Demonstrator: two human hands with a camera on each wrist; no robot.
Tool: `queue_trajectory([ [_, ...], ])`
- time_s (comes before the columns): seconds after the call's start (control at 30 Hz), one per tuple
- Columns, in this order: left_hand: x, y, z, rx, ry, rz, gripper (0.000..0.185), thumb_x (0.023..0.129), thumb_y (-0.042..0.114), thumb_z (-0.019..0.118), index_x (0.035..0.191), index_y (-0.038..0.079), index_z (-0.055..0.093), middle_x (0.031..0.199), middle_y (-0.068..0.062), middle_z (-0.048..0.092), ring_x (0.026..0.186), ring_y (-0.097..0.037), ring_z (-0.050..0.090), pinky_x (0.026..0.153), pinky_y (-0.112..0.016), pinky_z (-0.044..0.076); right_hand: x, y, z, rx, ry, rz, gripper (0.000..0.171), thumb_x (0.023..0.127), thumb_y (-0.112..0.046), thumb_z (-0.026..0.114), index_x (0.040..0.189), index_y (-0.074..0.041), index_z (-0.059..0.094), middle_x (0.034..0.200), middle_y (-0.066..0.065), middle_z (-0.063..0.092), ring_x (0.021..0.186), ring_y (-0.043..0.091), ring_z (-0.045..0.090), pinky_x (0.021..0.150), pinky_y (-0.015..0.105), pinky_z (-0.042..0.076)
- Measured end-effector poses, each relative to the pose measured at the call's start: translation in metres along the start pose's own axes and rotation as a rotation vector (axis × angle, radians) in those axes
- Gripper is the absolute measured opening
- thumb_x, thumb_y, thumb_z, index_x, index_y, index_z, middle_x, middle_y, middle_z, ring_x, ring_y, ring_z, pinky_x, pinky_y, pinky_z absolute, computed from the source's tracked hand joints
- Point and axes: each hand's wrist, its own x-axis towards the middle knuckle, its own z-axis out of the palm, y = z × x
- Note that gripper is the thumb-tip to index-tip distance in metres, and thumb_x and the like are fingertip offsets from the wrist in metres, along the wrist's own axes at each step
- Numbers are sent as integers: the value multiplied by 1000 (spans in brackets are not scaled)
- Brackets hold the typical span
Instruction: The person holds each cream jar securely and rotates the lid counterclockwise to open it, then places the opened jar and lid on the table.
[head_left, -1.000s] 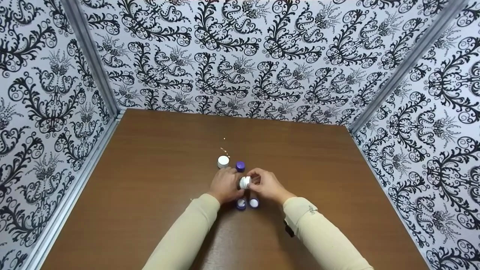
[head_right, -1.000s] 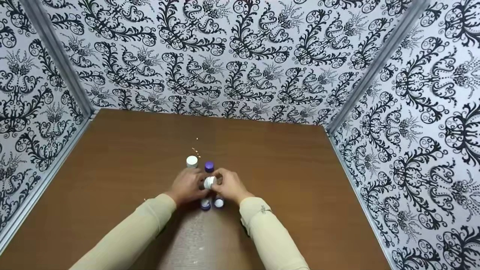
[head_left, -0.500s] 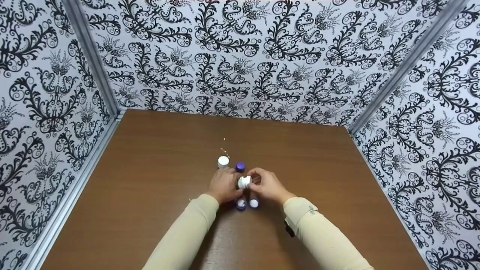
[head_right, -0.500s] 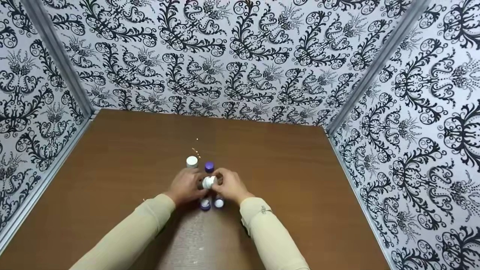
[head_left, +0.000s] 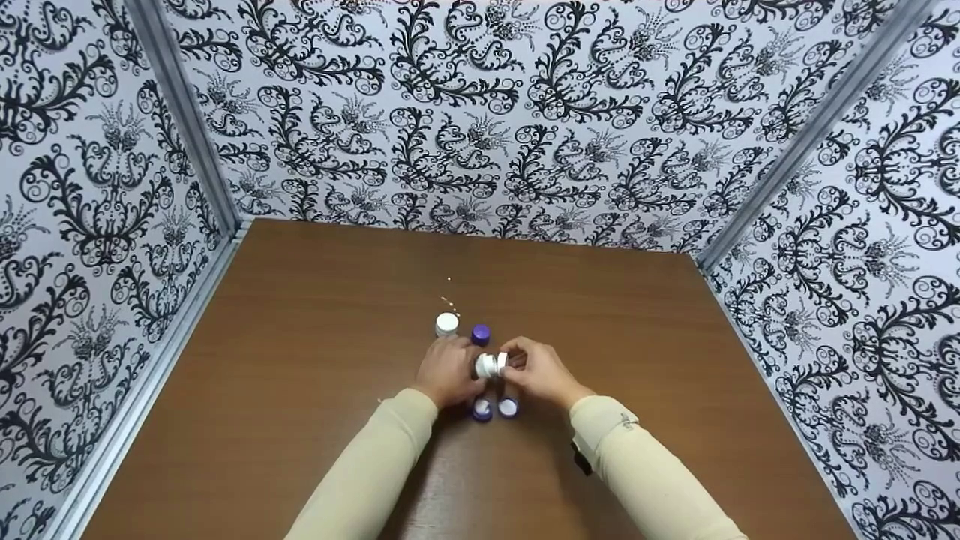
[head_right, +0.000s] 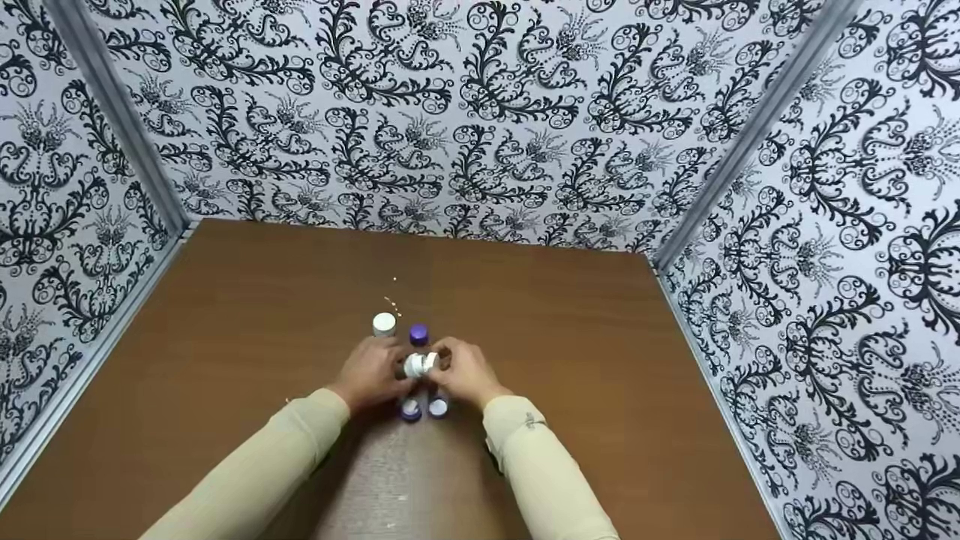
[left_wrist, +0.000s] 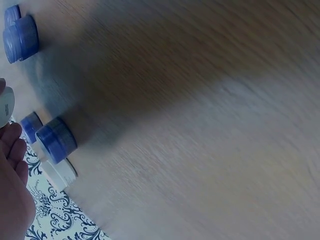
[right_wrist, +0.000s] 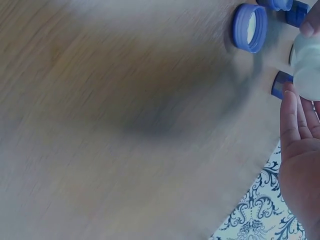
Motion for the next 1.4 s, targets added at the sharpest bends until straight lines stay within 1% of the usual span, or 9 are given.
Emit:
queue_trajectory([
  [0.1,0,-1,1,-3,-1,-9,30,69,36,80,87,12,73,89,-2,67,88,-25,64,88,-42,47,0,3,0,-13,4,19,25,83,-4,72,108,-2,65,98,9,70,88,22,69,79,35,56],
  [0.3,-1,-2,0,-14,5,-21,30,69,36,80,87,13,73,86,-1,66,85,-26,63,85,-43,48,1,11,0,-30,7,55,25,83,-6,74,106,-1,67,95,8,71,87,20,69,77,34,56],
  [0.6,-2,-1,-5,-22,9,-21,30,69,35,81,87,13,73,85,-2,65,84,-26,64,86,-43,48,3,16,2,-64,12,68,27,79,-2,75,104,0,65,91,6,71,85,17,68,77,35,55],
  [0.8,-3,-4,-1,-8,4,-31,29,68,37,81,84,13,72,82,-1,63,84,-27,62,85,-43,48,5,17,7,-76,8,85,30,77,-1,74,105,0,65,92,8,72,86,18,69,77,34,55],
  [0.9,-3,-6,1,5,-1,-37,29,68,38,80,82,14,71,80,0,63,83,-27,62,83,-42,48,5,16,9,-75,10,83,30,76,-1,74,104,1,65,93,9,72,87,20,70,77,34,56],
  [1.07,-3,-6,1,-4,-3,-38,30,68,38,80,82,12,72,79,-1,62,82,-27,61,81,-43,47,6,16,10,-75,16,78,31,76,0,75,105,1,65,97,10,71,90,24,70,79,35,56],
  [1.27,-2,-6,0,-3,-13,-31,31,69,37,80,83,11,71,80,-1,62,82,-26,60,82,-42,47,6,17,10,-88,18,89,32,76,-2,76,106,-2,66,100,8,71,92,22,70,81,34,55],
  [1.4,-3,-7,0,-4,-11,-31,30,69,36,80,82,11,72,79,-1,62,81,-26,60,82,-42,48,6,18,11,-91,13,85,36,76,-3,77,110,1,65,101,9,70,92,21,69,81,34,55],
])
